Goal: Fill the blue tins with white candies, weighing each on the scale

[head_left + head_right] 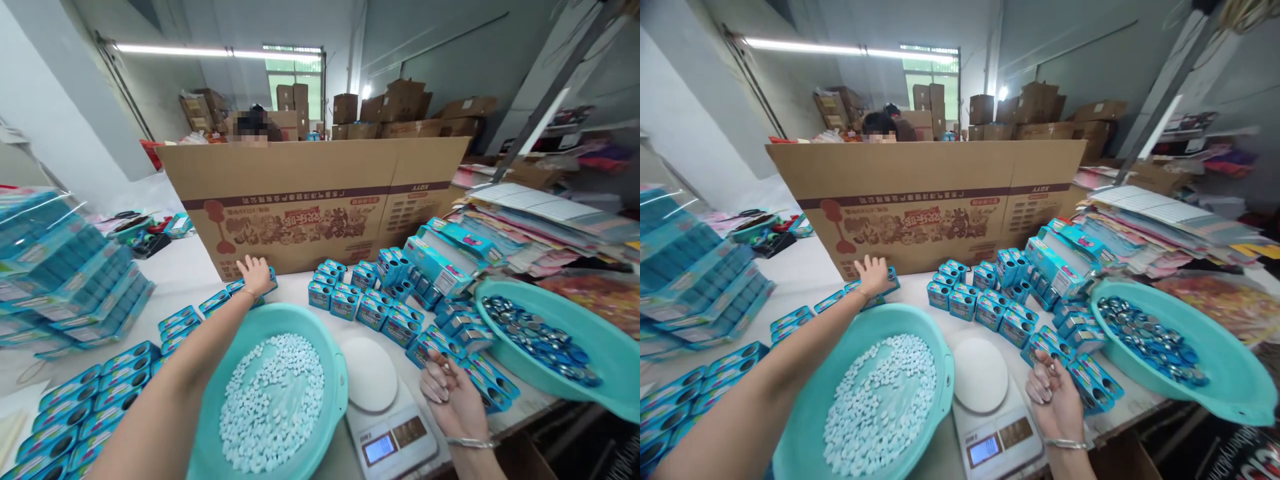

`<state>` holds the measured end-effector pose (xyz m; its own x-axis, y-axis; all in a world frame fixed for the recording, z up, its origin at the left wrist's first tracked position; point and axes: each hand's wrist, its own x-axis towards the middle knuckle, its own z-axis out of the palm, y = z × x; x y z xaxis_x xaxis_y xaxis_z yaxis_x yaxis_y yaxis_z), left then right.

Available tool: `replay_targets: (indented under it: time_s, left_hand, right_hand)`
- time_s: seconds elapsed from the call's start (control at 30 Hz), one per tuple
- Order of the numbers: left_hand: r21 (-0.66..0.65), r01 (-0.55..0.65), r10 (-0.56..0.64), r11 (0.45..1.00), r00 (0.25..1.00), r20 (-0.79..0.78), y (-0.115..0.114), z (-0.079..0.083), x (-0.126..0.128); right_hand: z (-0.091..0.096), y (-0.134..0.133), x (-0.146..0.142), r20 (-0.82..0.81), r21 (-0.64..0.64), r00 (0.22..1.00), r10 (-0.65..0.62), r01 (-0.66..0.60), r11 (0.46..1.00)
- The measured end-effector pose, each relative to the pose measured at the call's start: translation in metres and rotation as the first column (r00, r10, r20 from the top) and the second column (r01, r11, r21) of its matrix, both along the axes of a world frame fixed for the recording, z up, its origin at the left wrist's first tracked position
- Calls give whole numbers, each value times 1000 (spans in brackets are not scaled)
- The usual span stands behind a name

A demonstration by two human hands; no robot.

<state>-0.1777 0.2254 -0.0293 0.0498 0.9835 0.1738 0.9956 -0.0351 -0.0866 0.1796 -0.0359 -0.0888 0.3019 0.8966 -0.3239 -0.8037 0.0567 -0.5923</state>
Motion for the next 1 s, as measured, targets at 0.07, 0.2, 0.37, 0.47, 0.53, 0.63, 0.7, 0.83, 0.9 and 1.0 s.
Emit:
replay_targets:
  time_s: [0.07, 0.2, 0.37, 0.47, 0.53, 0.63, 0.7, 0.83, 0.9, 1.0]
  left_hand:
    - [7, 204, -204, 979, 978, 51, -8, 2, 21]
    - [-119, 537, -525, 835, 843, 118, -23, 1, 66]
    - [-185, 549, -541, 815, 836, 95, -26, -8, 92]
    - [-182, 547, -541, 817, 837, 82, -28, -8, 94]
    - [-186, 559, -554, 808, 828, 79, -33, -3, 93]
    - [-176, 568, -563, 804, 822, 79, -48, 16, 89]
    - [-116, 561, -555, 820, 828, 85, -63, 33, 87]
    - [71, 567, -571, 821, 807, 151, -106, 66, 97]
    - [74, 588, -590, 805, 782, 199, -132, 72, 111]
    - [30, 609, -592, 793, 758, 274, -167, 62, 138]
  right_hand:
    - [-5, 1, -1, -18, 13, 999, 26, -26, 1000]
    - [-12, 2, -9, -54, 55, 994, 98, -95, 994]
    - [-20, -9, -5, -83, 84, 993, 83, -76, 994]
    - [-23, -19, 3, -118, 61, 992, 36, -29, 998]
    - [-23, -24, 7, -146, 44, 989, 16, -10, 999]
    - [-19, -31, 13, -171, 46, 985, 12, -4, 999]
    - [-16, -34, 17, -164, 59, 986, 12, -2, 998]
    - [-10, -38, 19, -121, 81, 992, 25, -15, 997]
    - [-9, -38, 15, -118, 98, 993, 33, -21, 995]
    - [-6, -40, 9, -133, 120, 990, 39, -23, 993]
